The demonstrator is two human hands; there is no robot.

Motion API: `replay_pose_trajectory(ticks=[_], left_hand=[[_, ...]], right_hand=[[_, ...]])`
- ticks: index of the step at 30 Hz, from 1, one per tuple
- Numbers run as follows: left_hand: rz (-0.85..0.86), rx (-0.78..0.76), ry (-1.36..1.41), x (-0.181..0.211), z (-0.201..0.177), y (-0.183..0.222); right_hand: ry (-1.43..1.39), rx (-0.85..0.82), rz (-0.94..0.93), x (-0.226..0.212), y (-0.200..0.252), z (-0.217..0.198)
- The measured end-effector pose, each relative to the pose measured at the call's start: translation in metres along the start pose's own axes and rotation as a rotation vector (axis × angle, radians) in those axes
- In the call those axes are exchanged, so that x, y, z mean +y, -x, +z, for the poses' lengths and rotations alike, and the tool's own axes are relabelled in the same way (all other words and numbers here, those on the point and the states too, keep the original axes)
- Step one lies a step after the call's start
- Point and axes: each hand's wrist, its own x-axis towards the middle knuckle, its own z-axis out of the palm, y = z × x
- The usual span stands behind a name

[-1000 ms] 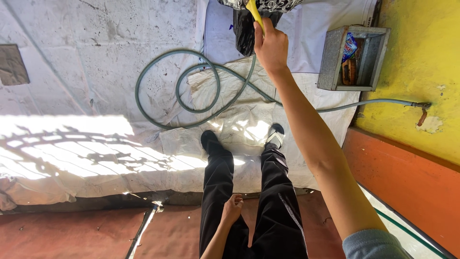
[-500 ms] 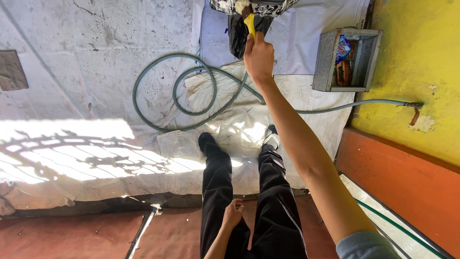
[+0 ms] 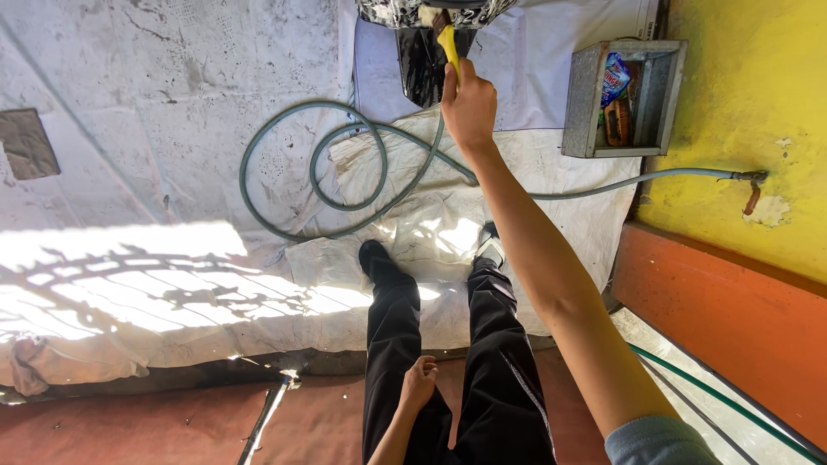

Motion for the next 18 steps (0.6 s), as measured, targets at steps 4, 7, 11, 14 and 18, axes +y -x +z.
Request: replay_pose_trajectory(ticks=[4,7,11,14,18], left_hand=[[0.024,0.005,-0.017,-0.004,0.001,-0.008],[0.021,-0.007,-0.019,-0.006,0.002,-0.003],[0.002,-0.007,-0.067,-0.003,0.001,-0.003],[0.031,0.009,-0.053,-0.008,0.005,-0.011],[0.027,0.007,-0.048,-0.003,0.006,-0.009]], right_hand=[[0.006,0.11,-0.166,0.013,-0.006,0.002],[0.122,-0.014,-0.176,0.026,-0.001,-0.001],[0.099,0.039,-0.214,0.032,-0.001,-0.01],[0.145,-0.005,-0.201,0.046,-0.001,-0.015],[0.162,-0.02,-0.153,0.057,0.003,-0.023]])
